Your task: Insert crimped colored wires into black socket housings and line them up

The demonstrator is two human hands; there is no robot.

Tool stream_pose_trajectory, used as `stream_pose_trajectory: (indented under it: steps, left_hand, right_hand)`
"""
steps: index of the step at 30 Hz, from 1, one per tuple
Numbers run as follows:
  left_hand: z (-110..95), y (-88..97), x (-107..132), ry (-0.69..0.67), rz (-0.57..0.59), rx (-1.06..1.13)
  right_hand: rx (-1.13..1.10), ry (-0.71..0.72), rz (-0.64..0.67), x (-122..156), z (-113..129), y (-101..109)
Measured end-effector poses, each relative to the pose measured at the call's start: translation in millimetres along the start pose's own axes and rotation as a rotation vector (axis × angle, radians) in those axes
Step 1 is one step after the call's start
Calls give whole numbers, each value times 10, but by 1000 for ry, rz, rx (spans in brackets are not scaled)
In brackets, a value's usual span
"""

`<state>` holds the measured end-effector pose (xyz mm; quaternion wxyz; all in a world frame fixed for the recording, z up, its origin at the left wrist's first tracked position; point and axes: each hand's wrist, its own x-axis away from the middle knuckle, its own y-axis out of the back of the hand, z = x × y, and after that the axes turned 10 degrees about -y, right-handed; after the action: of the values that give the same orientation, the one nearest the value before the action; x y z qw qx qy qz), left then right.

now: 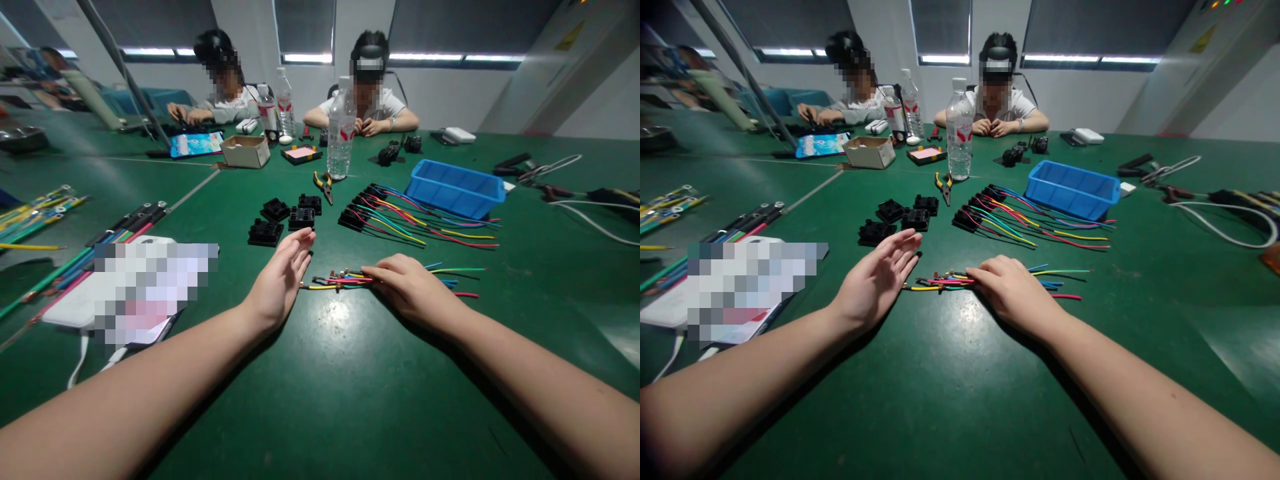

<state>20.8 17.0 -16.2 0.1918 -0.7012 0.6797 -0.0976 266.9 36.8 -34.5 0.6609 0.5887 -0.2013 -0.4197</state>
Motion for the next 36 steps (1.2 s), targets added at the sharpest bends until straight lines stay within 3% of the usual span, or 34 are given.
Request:
stream_pose_trajectory:
  steps: [5, 10, 14, 20, 31, 36]
  left_hand:
    - [69, -38, 22, -60, -10, -92]
    - [92, -127, -15, -50, -65, -109]
    - [160, -321, -36, 4, -82, -37]
    - [406, -591, -61, -56, 34, -72]
    - [555, -713, -96, -102, 45, -92]
    - [561, -775, -88, -74, 25, -65]
  right_hand:
    - [123, -135, -48, 32, 99, 20]
    - [248, -272, 40, 57, 124, 1]
    - [283, -269, 95, 53, 132, 7]
    - [299, -266, 112, 59, 141, 36]
    - [456, -310, 83, 118, 213, 54]
    - [402, -324, 97, 103, 252, 15]
